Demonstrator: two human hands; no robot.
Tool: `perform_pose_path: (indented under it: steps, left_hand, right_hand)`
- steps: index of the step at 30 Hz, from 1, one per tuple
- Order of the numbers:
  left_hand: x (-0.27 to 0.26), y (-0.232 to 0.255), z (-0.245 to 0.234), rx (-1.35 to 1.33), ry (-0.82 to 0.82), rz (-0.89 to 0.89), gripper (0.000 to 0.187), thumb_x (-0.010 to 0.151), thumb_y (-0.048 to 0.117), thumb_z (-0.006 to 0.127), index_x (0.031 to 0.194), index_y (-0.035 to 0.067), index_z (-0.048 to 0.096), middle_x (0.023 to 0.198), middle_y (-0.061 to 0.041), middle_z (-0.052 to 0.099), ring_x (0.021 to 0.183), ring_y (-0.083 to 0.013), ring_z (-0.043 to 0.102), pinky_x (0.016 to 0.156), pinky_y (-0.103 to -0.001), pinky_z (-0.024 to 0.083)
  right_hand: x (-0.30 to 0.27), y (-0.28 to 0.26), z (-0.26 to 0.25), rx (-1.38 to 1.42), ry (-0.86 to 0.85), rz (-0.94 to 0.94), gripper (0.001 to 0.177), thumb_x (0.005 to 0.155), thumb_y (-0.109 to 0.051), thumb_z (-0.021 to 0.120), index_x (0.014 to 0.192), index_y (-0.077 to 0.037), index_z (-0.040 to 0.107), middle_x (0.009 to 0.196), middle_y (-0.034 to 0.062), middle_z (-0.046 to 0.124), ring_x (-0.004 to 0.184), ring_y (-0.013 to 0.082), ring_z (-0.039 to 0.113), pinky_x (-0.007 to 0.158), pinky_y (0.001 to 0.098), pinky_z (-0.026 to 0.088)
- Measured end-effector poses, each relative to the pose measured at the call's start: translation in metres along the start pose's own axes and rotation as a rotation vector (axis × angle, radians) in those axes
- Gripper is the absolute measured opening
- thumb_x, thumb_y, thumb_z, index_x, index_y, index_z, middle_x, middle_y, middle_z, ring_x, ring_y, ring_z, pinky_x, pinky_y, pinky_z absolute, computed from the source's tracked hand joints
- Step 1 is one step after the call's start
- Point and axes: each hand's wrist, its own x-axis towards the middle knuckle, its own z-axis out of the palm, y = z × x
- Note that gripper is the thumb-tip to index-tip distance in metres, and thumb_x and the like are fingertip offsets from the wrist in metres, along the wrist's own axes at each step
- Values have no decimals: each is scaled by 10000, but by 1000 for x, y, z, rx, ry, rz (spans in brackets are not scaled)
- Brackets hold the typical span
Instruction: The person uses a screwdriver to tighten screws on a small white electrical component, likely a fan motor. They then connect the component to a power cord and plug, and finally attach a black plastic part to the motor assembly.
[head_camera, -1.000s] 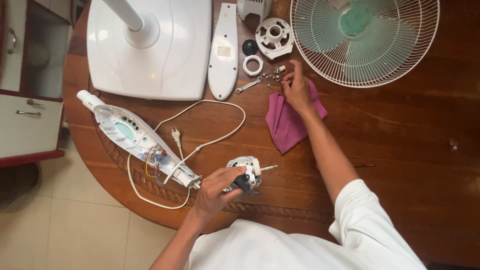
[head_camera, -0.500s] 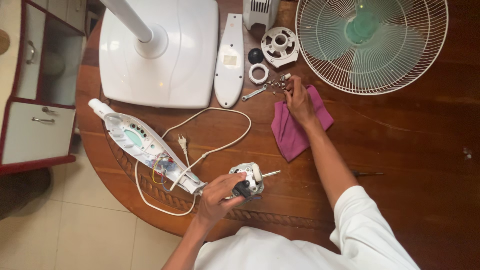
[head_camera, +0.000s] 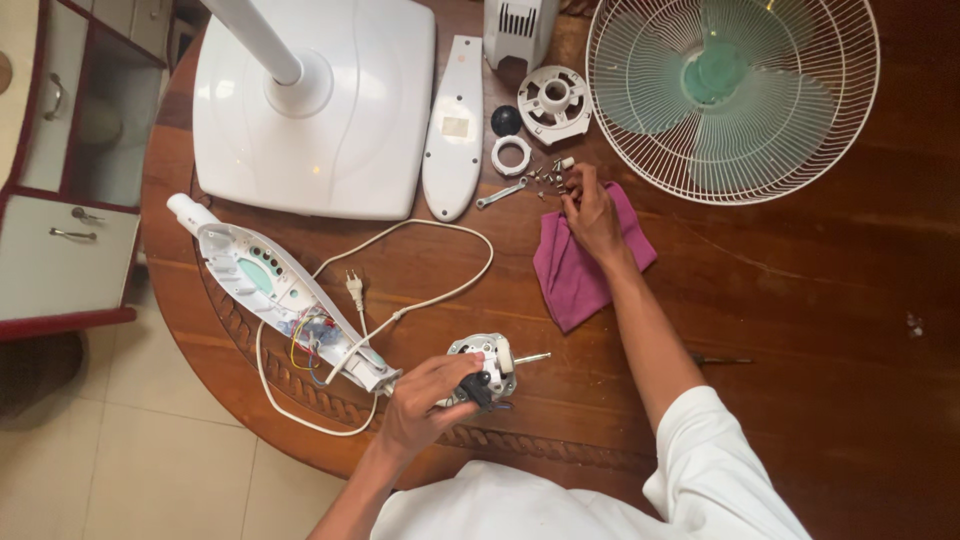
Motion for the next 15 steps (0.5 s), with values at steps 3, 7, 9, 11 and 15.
perform_pose_path:
  steps: [3,7,9,11,15]
  left_hand:
    - [2,-2,-1,23,5,4,540,654,26,887,1160,-19,701,1192,-142,750,1099,-319,733,934,-389,611]
    - [-1,-4,-1,17,15,3,531,671,33,888,1165,-7,695,1198,-134,746,1104,-310,735,942,-381,613]
    - [-3,-3,-2,6,1,-8,546,665,34,888,1174,-8,696,1199,-135,747,1103,-311,733,939,-383,612]
    - [-2,-4,-2,-8,-8,-6,557,665,37,889,1185,-5,693,1205,-133,745,1111,-309,730,941,-383,612]
    - [-6,3,0,-9,-23,-33,575,676,24,880,1219,5,692,1216,-125,745,1130,-302,722,936,-370,616]
  right_hand:
    - [1,2,-1,46,-47,56,482,881,15,762,1252,-53,462,978,128,680,852,244,686,746,362,572]
    - [9,-3,-6,105,-54,106,380,900,-12,752,1223,-37,554,988,99,697,861,208,697,763,349,575]
    - [16,-12,-7,114,-68,163,317,894,-56,749,1183,-36,618,1022,87,699,904,211,704,804,365,574]
    - [25,-20,-5,-124,-31,-24,255,854,-110,811,1067,-39,690,1028,103,689,986,276,658,880,450,488]
    - [35,-29,9,-272,-88,23,190,852,-196,826,988,-80,763,1017,95,659,1034,294,600,923,465,405]
